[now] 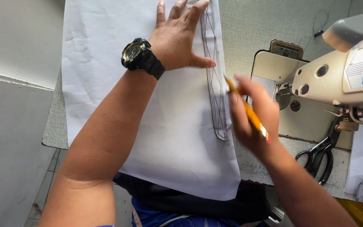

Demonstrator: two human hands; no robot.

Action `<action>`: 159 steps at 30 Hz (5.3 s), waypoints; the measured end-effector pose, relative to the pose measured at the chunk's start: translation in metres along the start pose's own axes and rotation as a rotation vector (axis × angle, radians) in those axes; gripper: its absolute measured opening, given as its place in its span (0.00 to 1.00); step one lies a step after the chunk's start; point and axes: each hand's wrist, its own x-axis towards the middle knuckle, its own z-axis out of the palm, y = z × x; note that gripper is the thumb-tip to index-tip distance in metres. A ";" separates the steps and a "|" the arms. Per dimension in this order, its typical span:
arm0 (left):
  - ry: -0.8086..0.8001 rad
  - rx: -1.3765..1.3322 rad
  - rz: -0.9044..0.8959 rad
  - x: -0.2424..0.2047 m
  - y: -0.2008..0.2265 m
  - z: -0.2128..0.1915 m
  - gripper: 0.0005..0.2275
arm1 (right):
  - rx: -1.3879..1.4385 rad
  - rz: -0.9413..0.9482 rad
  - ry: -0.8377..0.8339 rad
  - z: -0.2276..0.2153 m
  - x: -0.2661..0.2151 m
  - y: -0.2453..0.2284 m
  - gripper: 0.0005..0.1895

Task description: The person uses a pencil to draw and refine lines on a large sheet of white paper placed on a work table. They hold the paper steady with their left hand while drawing with their right hand, occasionally adjusting the paper's position.

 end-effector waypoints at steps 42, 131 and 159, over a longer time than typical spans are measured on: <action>-0.029 0.041 -0.047 0.001 0.008 0.006 0.59 | -0.191 -0.139 -0.154 0.041 0.071 0.036 0.16; 0.020 0.197 0.183 -0.080 0.074 0.039 0.54 | 0.404 0.380 -0.041 0.001 0.050 0.012 0.11; 0.217 0.071 -0.250 -0.055 0.043 0.028 0.20 | -0.318 0.087 0.107 0.054 0.046 0.078 0.23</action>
